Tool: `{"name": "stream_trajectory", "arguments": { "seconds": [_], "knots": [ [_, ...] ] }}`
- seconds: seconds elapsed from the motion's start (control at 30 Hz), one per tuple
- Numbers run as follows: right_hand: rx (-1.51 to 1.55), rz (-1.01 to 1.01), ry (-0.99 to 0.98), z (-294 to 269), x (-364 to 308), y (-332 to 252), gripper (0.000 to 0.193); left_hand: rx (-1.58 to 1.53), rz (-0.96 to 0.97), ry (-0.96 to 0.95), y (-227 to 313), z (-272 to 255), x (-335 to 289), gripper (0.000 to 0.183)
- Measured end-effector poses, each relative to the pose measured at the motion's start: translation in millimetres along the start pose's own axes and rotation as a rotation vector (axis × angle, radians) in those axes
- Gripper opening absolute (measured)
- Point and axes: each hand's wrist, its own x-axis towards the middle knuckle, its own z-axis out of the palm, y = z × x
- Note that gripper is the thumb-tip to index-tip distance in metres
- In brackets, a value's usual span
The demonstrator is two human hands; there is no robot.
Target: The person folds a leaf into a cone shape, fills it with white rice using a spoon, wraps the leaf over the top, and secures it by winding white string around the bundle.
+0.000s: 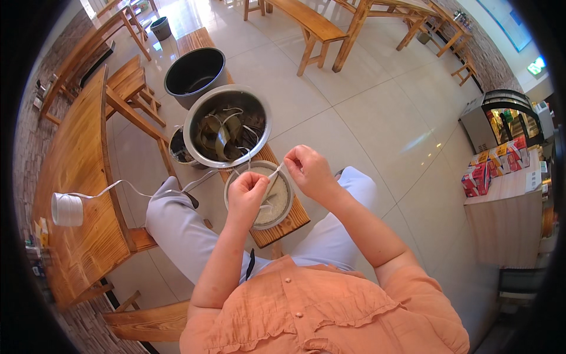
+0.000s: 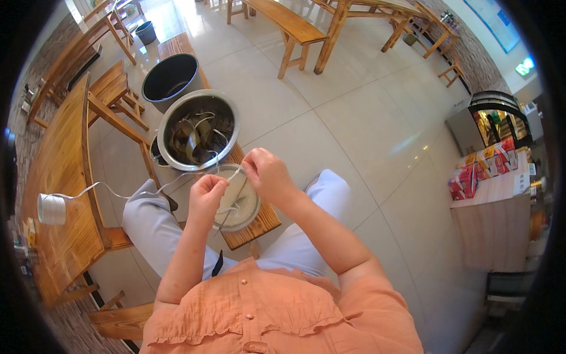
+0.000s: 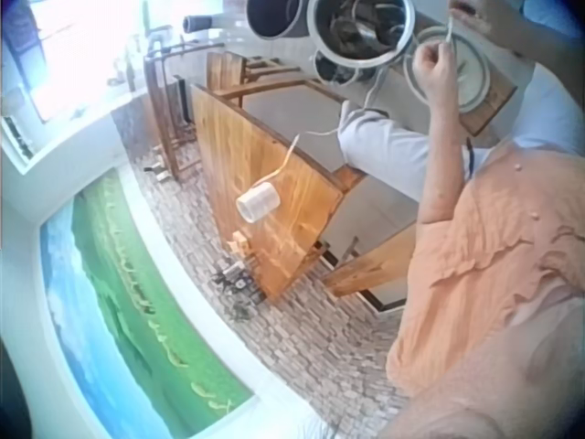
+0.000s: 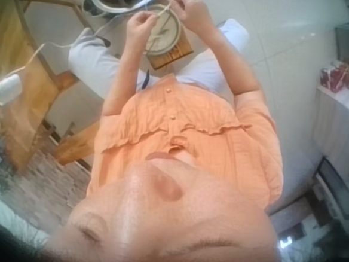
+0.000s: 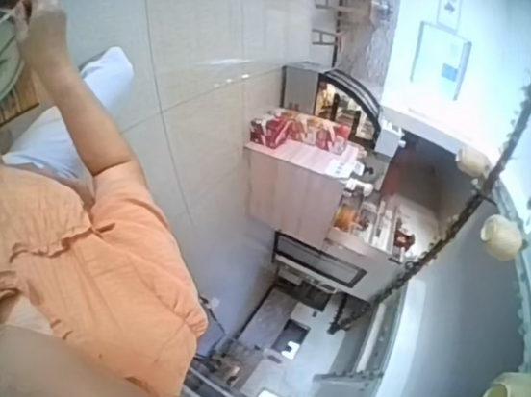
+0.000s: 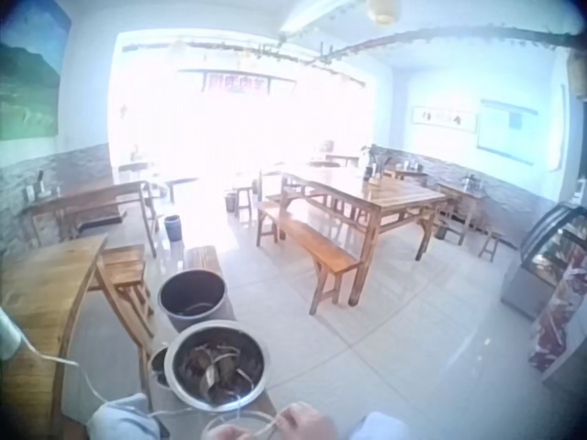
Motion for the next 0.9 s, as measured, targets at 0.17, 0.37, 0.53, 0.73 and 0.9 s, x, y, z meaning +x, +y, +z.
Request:
{"name": "stream_trajectory", "arguments": {
  "seconds": [0.17,0.37,0.53,0.73,0.9],
  "knots": [
    [-0.02,-0.273,0.074,1.9,5.9,-5.9,0.014,-0.021,-0.022,0.005,-1.3,-0.4,0.8,0.011],
    [-0.328,-0.504,-0.125,7.3,1.8,7.1,0.01,0.024,0.07,-0.012,-8.2,2.6,3.3,0.01],
    [-0.512,-0.583,-0.072,2.1,9.4,5.7,0.014,0.075,0.087,-0.089,-8.3,0.8,3.0,0.009],
    [-0.508,-0.58,-0.111,-10.3,16.9,8.9,0.011,0.048,0.08,-0.13,-8.6,-1.6,4.2,0.008],
    [-0.469,-0.458,-0.144,-8.7,23.3,-5.6,0.007,0.016,0.044,-0.154,-10.7,-14.4,8.6,0.006]
  ]
}}
